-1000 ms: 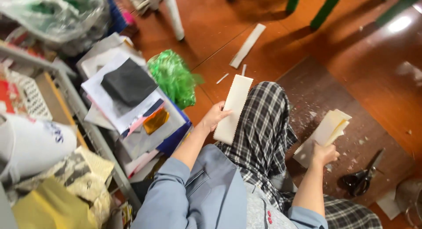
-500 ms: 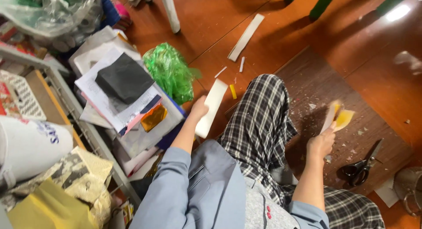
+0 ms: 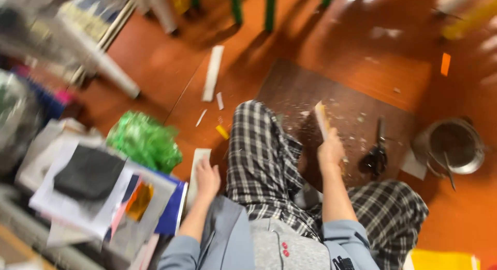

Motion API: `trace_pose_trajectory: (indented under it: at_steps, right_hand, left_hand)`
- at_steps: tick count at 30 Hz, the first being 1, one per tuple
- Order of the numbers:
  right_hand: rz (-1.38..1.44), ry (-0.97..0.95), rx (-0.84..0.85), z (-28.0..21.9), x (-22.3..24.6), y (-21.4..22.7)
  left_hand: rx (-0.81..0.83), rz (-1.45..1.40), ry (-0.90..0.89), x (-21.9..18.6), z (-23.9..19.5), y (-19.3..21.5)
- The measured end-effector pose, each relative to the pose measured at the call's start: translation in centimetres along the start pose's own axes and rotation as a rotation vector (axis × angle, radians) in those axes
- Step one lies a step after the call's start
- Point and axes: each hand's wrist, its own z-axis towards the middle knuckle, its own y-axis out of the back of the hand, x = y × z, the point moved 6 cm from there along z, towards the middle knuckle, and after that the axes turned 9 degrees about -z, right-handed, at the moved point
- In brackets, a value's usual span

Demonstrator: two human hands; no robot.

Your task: Cutting and folding strips of material using scissors for a craft project

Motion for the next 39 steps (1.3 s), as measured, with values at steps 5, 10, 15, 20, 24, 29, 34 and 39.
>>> trace_pose_trajectory:
  at_steps: [5, 10, 15, 20, 24, 29, 34, 39]
  right_hand:
    - [0.424, -0.061, 0.141, -1.7, 1.5, 6.7]
    - [1.280, 0.159, 0.058, -6.3, 5.0, 12.6]
    - [1.793, 0.189, 0.519, -13.2, 8.5, 10.9]
    - [1.368, 0.309, 0.412, -14.0, 5.0, 13.3]
    - [1.033, 0.476, -0.263, -10.9, 2.8, 19.9]
    - [0.722, 0.654, -0.580, -11.1, 5.4, 22.2]
    - [0.721, 0.618, -0.582, -11.8, 6.0, 22.3]
    - [0.861, 0.597, -0.565, -11.9, 4.9, 23.6]
  left_hand:
    - [0.150, -0.587, -0.037, -10.7, 2.4, -0.9]
    - [0.382, -0.719, -0.190, -26.7, 5.4, 4.5]
    - [0.838, -1.570, 0.362, -30.9, 7.1, 1.4]
    - [0.877, -1.572, 0.619, -28.5, 6.0, -0.7]
    - [1.067, -1.592, 0.484, -27.9, 4.2, -0.9]
    - [1.079, -1.610, 0.507, -30.7, 3.2, 3.0]
    - [1.080, -1.615, 0.507, -30.0, 3.1, 3.9]
    - [1.131, -1.522, 0.349, -31.1, 3.4, 4.4]
